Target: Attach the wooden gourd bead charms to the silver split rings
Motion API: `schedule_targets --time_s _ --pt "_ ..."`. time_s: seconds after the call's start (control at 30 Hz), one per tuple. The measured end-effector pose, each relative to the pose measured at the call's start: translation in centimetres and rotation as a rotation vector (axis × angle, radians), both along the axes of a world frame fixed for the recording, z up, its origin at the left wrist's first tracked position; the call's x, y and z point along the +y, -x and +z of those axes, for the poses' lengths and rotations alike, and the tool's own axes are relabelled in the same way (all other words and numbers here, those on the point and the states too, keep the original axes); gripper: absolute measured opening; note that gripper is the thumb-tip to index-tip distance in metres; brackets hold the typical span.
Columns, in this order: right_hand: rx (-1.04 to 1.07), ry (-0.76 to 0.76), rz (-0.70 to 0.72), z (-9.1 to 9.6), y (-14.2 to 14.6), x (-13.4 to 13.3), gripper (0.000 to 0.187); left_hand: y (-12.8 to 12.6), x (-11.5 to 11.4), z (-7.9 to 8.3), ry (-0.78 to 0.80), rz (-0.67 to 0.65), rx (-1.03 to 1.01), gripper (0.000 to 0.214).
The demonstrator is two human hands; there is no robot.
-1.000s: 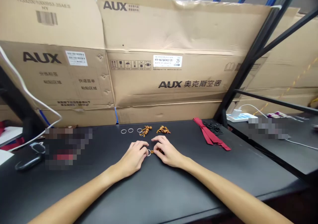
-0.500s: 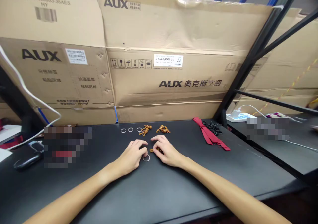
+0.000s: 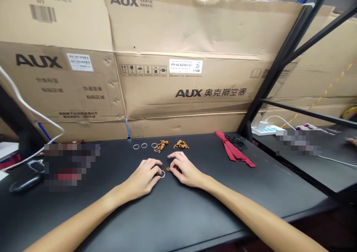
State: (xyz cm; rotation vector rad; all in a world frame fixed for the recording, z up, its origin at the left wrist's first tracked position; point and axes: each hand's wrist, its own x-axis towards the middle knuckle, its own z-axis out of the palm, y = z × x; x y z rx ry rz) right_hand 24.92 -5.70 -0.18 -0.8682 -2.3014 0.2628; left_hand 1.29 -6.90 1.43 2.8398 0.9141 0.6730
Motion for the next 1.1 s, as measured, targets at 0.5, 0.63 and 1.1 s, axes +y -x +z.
schedule_targets --time_s 0.5,0.63,1.1 --pt "0.041 -0.011 0.05 0.4 0.8 -0.4 0.01 -1.8 0.3 -1.2 0.12 0.155 -0.135 0.02" --pt "0.06 -0.035 0.048 0.5 1.0 -0.6 0.009 -2.3 0.0 -1.0 0.242 0.186 -0.214 0.023" --pt "0.073 -0.098 0.047 0.6 1.4 -1.0 0.008 -2.0 0.2 -0.3 0.441 0.131 -0.259 0.026"
